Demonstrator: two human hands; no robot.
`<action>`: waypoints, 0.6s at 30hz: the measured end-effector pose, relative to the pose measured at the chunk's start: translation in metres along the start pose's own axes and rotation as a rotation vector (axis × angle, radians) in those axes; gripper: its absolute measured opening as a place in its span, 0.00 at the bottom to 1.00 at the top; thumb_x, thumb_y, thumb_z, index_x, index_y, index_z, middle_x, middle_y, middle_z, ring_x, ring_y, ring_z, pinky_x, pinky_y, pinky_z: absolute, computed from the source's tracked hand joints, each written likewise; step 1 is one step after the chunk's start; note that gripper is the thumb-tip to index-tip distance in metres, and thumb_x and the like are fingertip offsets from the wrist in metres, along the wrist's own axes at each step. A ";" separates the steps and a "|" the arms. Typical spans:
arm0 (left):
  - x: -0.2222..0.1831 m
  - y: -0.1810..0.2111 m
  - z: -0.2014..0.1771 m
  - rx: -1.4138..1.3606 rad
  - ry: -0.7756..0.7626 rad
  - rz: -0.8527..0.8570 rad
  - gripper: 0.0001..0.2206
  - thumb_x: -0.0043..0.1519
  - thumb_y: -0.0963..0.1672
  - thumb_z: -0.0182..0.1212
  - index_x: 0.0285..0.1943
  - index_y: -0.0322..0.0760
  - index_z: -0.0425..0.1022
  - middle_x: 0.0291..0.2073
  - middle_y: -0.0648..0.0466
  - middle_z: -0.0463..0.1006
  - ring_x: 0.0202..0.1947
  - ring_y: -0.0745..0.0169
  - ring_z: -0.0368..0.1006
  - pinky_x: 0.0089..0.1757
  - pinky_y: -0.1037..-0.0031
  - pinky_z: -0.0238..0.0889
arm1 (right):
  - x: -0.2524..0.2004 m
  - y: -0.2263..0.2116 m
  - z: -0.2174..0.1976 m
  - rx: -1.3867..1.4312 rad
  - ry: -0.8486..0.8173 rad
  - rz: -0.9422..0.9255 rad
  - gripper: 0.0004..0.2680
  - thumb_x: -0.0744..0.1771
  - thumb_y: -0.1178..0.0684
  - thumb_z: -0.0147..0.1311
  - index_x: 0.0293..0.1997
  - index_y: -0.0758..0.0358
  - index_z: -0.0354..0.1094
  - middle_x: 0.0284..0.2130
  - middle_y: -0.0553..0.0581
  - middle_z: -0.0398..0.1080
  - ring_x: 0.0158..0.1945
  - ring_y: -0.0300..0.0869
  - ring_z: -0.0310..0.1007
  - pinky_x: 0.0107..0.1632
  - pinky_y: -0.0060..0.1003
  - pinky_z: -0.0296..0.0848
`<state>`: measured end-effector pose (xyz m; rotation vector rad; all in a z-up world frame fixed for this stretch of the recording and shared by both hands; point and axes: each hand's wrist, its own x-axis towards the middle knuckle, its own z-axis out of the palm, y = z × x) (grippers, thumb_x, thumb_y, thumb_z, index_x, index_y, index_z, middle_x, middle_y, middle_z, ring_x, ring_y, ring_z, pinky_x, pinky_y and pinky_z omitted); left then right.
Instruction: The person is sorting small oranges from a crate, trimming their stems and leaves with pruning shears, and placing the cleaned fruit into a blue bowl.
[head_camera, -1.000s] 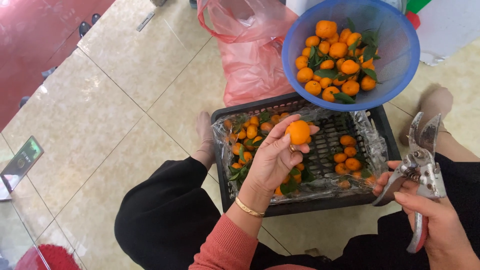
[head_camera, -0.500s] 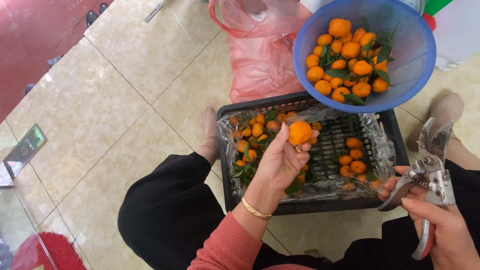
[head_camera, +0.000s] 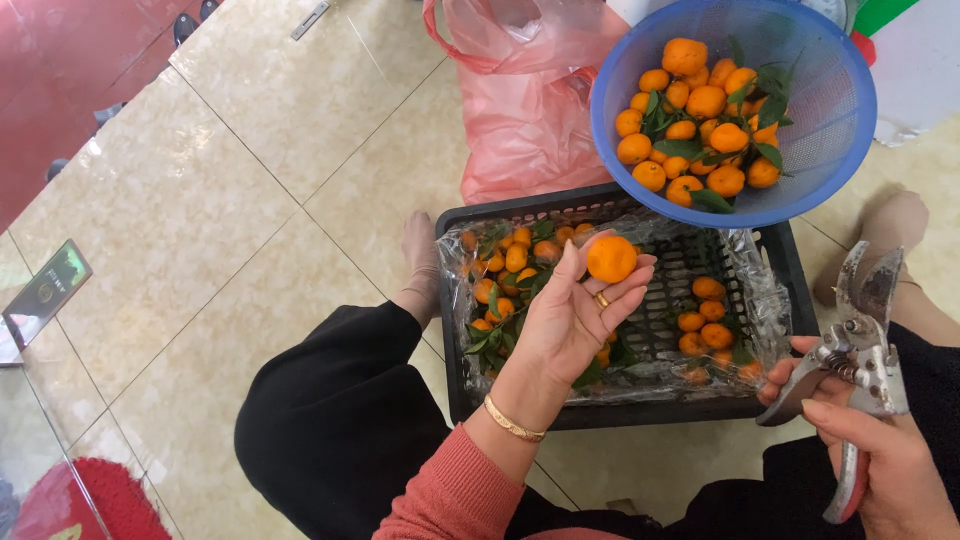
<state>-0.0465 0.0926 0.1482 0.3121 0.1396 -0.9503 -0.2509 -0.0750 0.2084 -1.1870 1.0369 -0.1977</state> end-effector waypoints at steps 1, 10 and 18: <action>0.001 0.000 -0.002 0.044 0.011 0.014 0.21 0.73 0.47 0.53 0.66 0.20 0.66 0.54 0.31 0.76 0.49 0.49 0.80 0.49 0.70 0.77 | -0.001 -0.001 0.001 0.002 0.008 0.012 0.25 0.63 0.73 0.30 0.70 0.78 0.53 0.47 0.84 0.61 0.52 0.68 0.61 0.60 0.59 0.58; 0.003 0.002 -0.009 0.080 0.061 0.037 0.20 0.72 0.47 0.55 0.62 0.19 0.67 0.47 0.30 0.79 0.37 0.57 0.83 0.43 0.73 0.80 | -0.006 -0.010 0.009 -0.026 0.033 0.034 0.25 0.63 0.74 0.31 0.70 0.77 0.54 0.46 0.83 0.61 0.52 0.67 0.61 0.60 0.59 0.59; 0.010 -0.002 -0.030 0.129 0.118 -0.073 0.31 0.73 0.56 0.45 0.60 0.19 0.69 0.41 0.37 0.81 0.33 0.59 0.80 0.37 0.75 0.78 | 0.016 0.031 -0.021 0.112 -0.045 -0.042 0.27 0.60 0.71 0.35 0.70 0.75 0.56 0.45 0.79 0.64 0.48 0.65 0.64 0.57 0.56 0.61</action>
